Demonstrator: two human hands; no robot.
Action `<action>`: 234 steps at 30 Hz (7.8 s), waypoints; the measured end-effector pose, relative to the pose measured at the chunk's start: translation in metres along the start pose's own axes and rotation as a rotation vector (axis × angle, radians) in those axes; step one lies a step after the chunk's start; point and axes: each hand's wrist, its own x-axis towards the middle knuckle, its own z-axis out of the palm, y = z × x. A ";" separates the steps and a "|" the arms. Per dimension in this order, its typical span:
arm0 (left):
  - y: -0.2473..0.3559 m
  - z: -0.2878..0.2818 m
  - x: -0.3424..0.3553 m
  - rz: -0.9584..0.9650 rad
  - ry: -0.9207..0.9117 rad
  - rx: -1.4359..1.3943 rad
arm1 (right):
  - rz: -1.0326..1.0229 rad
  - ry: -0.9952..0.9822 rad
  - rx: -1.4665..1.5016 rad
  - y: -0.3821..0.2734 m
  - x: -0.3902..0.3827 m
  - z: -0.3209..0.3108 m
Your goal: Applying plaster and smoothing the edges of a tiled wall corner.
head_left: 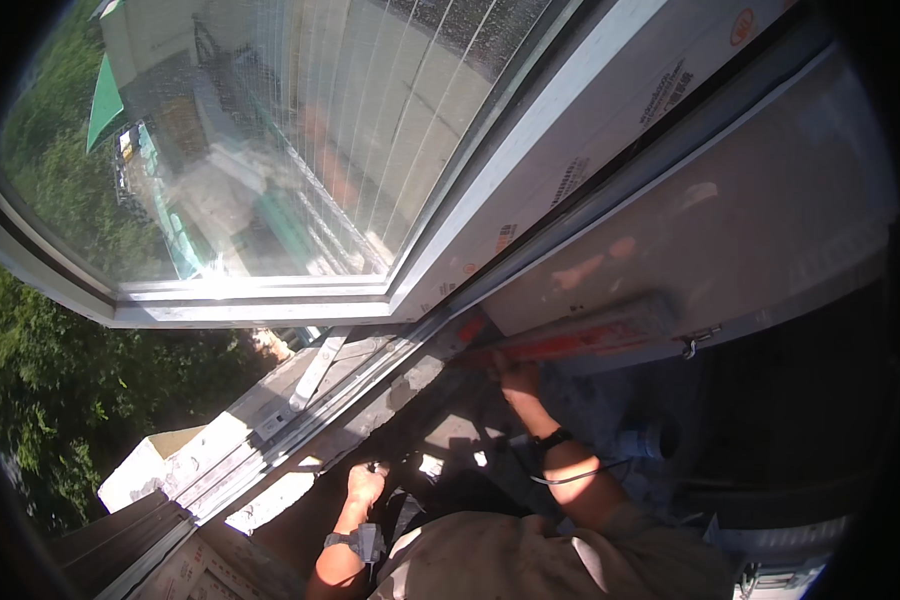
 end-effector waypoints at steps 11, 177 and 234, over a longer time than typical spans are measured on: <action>0.003 0.004 0.004 -0.020 -0.028 -0.011 | -0.228 0.018 -0.134 0.022 0.021 -0.012; 0.057 0.006 0.001 -0.178 -0.352 -0.845 | -0.455 0.089 -0.570 -0.064 -0.030 -0.028; -0.049 0.108 -0.055 -0.038 -0.141 -1.134 | -0.539 -0.056 -0.370 -0.090 -0.027 -0.037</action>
